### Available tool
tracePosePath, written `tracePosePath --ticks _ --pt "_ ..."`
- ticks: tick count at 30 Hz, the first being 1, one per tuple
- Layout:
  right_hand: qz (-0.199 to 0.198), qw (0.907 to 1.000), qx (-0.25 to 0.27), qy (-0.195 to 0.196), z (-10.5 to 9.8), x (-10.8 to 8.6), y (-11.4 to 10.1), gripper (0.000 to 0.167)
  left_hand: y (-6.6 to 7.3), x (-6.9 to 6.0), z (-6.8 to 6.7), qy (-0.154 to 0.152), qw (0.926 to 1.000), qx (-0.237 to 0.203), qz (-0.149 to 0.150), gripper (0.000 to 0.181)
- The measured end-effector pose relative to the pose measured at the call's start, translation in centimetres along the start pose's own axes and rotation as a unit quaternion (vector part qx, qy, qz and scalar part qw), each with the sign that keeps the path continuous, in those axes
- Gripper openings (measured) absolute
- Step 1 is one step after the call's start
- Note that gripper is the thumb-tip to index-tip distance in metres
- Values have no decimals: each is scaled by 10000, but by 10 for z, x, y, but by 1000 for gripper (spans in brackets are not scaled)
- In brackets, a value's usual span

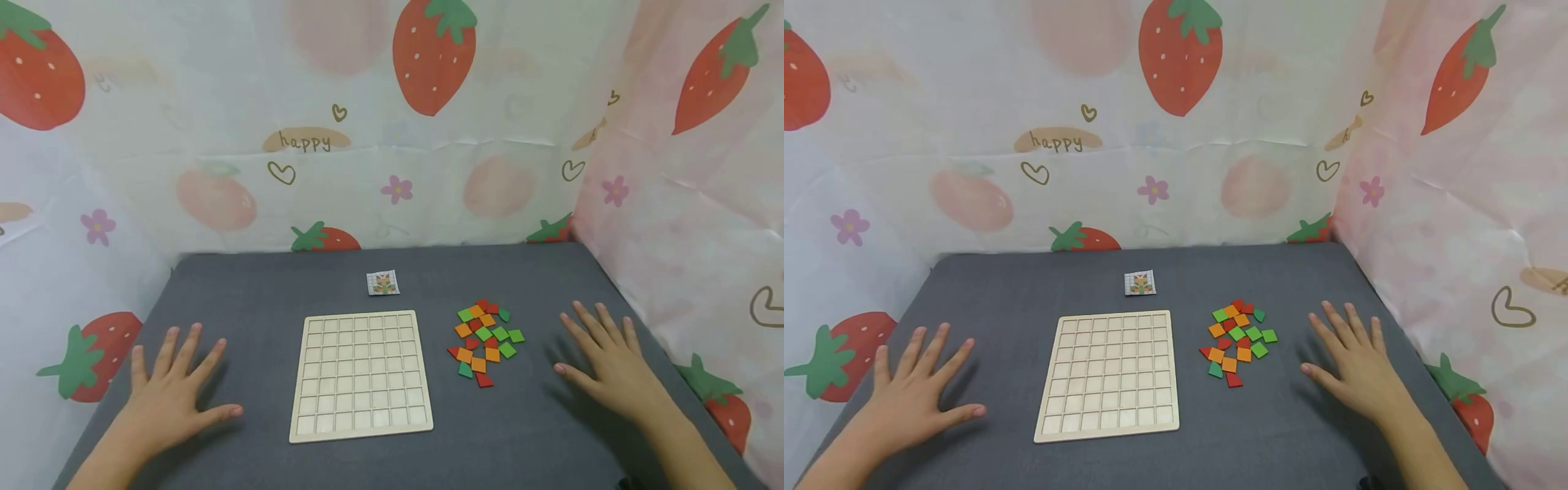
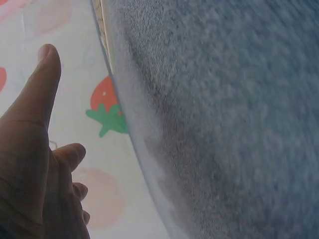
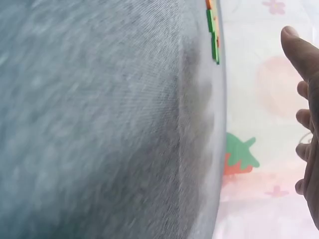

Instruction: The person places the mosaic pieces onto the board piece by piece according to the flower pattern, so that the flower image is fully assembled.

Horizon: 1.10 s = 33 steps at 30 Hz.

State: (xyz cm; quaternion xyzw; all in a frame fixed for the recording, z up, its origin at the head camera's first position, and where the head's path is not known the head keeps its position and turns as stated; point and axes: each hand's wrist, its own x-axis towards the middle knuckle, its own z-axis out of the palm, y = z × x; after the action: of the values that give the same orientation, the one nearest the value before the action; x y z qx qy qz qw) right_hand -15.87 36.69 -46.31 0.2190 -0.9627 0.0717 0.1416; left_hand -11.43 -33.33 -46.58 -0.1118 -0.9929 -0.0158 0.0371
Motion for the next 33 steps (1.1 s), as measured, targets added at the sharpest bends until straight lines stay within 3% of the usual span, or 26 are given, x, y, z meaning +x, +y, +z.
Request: tracePosePath --ticks 10,19,33 --pt "89 9997 169 156 2 11 -7 92 10 7 2 -145 9999 -52 51 116" --pt "18 9989 279 385 2 21 -15 91 19 13 6 -37 9996 -226 147 114" --pt "-341 9957 498 697 6 38 -28 87 40 20 14 -68 9944 -1034 204 109"
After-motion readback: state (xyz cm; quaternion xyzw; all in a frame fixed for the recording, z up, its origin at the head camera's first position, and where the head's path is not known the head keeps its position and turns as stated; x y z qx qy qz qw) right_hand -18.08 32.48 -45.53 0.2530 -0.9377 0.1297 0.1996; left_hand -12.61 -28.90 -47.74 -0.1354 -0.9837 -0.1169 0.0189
